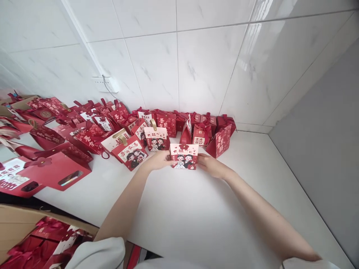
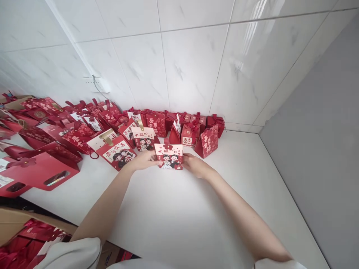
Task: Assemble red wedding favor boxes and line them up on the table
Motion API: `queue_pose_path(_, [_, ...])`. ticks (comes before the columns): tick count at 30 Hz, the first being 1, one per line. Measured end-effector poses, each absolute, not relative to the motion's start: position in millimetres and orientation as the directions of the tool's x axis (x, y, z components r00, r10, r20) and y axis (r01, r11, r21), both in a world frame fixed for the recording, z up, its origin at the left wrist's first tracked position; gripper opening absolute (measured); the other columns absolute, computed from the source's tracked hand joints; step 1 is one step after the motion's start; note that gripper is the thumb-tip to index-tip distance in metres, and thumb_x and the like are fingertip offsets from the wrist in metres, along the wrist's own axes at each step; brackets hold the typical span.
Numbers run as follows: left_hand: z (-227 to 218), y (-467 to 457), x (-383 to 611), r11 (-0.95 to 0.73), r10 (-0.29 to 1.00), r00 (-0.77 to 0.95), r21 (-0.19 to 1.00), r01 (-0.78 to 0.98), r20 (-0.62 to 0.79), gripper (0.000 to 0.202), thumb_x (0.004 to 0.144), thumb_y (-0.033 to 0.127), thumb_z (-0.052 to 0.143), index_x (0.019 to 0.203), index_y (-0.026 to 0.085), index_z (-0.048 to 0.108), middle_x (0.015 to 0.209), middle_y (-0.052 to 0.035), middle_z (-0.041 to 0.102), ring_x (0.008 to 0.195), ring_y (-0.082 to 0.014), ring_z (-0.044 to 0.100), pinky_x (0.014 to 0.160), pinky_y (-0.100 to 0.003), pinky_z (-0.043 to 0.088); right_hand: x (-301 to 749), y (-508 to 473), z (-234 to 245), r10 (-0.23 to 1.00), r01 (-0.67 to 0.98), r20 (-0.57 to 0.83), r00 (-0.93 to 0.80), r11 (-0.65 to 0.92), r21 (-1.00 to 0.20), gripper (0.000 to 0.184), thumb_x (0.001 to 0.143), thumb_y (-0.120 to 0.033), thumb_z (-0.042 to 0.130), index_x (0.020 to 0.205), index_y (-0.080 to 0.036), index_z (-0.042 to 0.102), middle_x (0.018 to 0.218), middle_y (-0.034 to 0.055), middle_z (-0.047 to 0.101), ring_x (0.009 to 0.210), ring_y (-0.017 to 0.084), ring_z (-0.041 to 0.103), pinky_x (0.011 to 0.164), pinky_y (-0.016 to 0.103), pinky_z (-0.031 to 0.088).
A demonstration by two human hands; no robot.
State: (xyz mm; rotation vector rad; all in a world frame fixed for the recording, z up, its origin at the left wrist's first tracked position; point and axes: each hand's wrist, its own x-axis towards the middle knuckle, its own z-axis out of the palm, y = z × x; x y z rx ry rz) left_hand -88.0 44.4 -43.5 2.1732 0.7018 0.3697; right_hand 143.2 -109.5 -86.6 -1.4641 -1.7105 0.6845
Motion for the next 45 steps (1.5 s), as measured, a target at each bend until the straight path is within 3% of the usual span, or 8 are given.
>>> queue_pose_path(2, [-56.4,38.5,-87.2,-0.559,0.563,0.826,0.752,0.348,0.036,0.033,0.078,0.047,0.063,0.094,0.018,0.068,0.091,-0.0046,0.072,0.083,-0.0242,0.065,0.076,-0.032,0.050,139.6,-111.0,-101.1,0.966,0.484,0.209,0.151,0.112,-0.868,0.019,0.084,-0.040,0.061,0.089,-0.023,0.067,0.105,0.0064,0.065,0.098,0.024,0.061,0.091,0.037,0.047])
queue_pose_path(5, [-73.2,26.1,-83.5,-0.569,0.609,0.782,0.759,0.317,0.130,0.034,0.089,0.045,0.050,0.104,0.018,0.064,0.101,-0.0071,0.070,0.091,-0.0248,0.063,0.083,-0.034,0.047,128.5,-112.0,-120.3,0.919,0.387,0.185,0.347,0.039,-0.921,0.030,0.092,-0.047,0.045,0.080,-0.022,0.057,0.080,0.0029,0.061,0.075,0.020,0.058,0.074,0.034,0.048])
queue_pose_path(8, [-88.5,11.8,-78.1,-0.536,0.646,0.735,0.807,0.249,0.203,0.036,0.091,0.047,0.046,0.110,0.019,0.060,0.106,-0.0078,0.068,0.095,-0.0238,0.062,0.085,-0.033,0.046,113.7,-112.4,-132.3,0.861,0.310,0.188,0.472,0.038,-0.950,0.036,0.095,-0.052,0.033,0.082,-0.023,0.051,0.079,0.0017,0.060,0.073,0.019,0.056,0.069,0.032,0.046])
queue_pose_path(11, [-97.8,0.1,-73.8,-0.501,0.670,0.706,0.841,0.204,0.228,0.039,0.093,0.050,0.041,0.108,0.018,0.059,0.096,-0.0060,0.068,0.085,-0.0200,0.062,0.078,-0.030,0.047,101.9,-114.1,-135.3,0.811,0.255,0.208,0.547,0.076,-0.964,0.041,0.096,-0.056,0.029,0.080,-0.023,0.048,0.081,0.0018,0.060,0.076,0.019,0.055,0.072,0.031,0.045])
queue_pose_path(17, [-101.0,-8.0,-68.5,-0.403,0.751,0.618,0.903,0.150,0.232,0.046,0.091,0.058,0.039,0.092,0.017,0.060,0.072,-0.0023,0.062,0.067,-0.0161,0.057,0.062,-0.026,0.045,90.3,-120.8,-132.2,0.783,0.198,0.207,0.587,0.109,-0.974,0.052,0.096,-0.060,0.023,0.082,-0.021,0.055,0.085,0.0044,0.065,0.078,0.021,0.057,0.073,0.032,0.045])
queue_pose_path(25, [-106.9,-4.4,-65.1,-0.266,0.797,0.580,0.960,0.086,0.169,0.049,0.091,0.059,0.039,0.100,0.016,0.061,0.090,-0.0060,0.067,0.083,-0.0195,0.062,0.074,-0.029,0.049,89.3,-121.4,-126.7,0.788,0.269,0.260,0.559,0.124,-0.955,0.042,0.095,-0.056,0.033,0.075,-0.023,0.047,0.076,0.0016,0.059,0.071,0.019,0.052,0.068,0.030,0.043])
queue_pose_path(36, [-98.3,-10.1,-69.6,-0.178,0.711,0.685,0.983,-0.042,0.158,0.053,0.090,0.057,0.046,0.119,0.014,0.058,0.118,-0.0113,0.065,0.105,-0.0235,0.061,0.093,-0.034,0.049,95.0,-121.8,-125.0,0.769,0.359,0.297,0.566,0.094,-0.929,0.039,0.096,-0.052,0.033,0.069,-0.024,0.038,0.066,-0.0011,0.049,0.064,0.017,0.046,0.062,0.028,0.039])
queue_pose_path(45, [-100.3,-8.4,-68.6,-0.179,0.730,0.666,0.983,-0.032,0.154,0.046,0.088,0.058,0.048,0.098,0.014,0.060,0.100,-0.0087,0.067,0.092,-0.0217,0.063,0.087,-0.034,0.049,98.0,-118.4,-129.3,0.757,0.335,0.299,0.581,0.112,-0.936,0.043,0.094,-0.057,0.034,0.070,-0.023,0.044,0.068,0.0000,0.053,0.066,0.018,0.050,0.066,0.030,0.044])
